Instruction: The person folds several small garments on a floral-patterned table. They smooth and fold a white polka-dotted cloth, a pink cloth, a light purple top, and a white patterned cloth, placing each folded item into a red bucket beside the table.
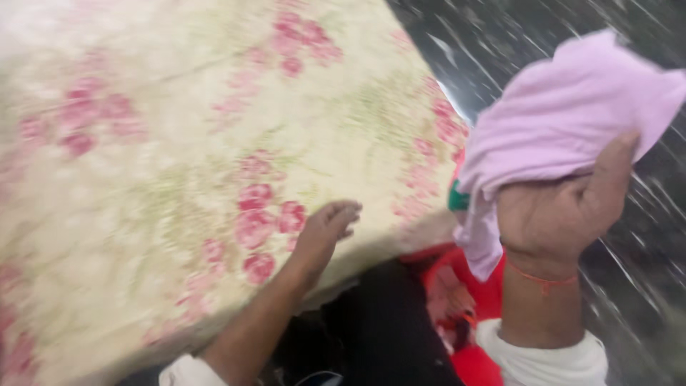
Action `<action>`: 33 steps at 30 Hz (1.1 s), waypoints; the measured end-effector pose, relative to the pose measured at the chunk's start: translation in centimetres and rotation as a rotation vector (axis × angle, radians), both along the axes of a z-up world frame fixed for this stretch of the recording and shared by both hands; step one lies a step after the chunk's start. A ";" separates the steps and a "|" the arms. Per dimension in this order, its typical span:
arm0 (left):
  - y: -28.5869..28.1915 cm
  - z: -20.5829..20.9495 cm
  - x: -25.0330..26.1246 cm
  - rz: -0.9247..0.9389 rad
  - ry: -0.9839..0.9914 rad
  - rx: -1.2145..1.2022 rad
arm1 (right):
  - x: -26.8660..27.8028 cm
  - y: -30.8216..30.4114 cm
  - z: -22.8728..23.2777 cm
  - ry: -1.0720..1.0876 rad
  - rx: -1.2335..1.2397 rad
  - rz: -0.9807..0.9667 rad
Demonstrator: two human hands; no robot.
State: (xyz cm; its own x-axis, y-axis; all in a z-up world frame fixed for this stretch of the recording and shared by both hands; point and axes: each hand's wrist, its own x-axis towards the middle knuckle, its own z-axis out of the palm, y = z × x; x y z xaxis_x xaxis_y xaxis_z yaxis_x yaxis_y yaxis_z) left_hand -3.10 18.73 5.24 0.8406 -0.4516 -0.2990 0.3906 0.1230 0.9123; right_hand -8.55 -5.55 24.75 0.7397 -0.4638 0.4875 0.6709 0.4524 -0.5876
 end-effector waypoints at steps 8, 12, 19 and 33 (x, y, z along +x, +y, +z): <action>9.2 -0.7 -3.0 0.081 0.334 -0.479 | 7.0 16.1 7.0 -0.245 0.317 0.391; 12.5 -0.4 -0.9 0.280 0.145 -0.660 | 9.5 16.6 3.2 -0.244 0.101 0.421; 18.3 -1.2 3.2 0.429 0.026 -0.906 | 12.3 17.6 -15.5 0.771 -0.032 0.323; 17.7 -1.1 3.6 0.594 0.203 -0.833 | 10.4 25.4 -21.1 0.521 -1.295 0.102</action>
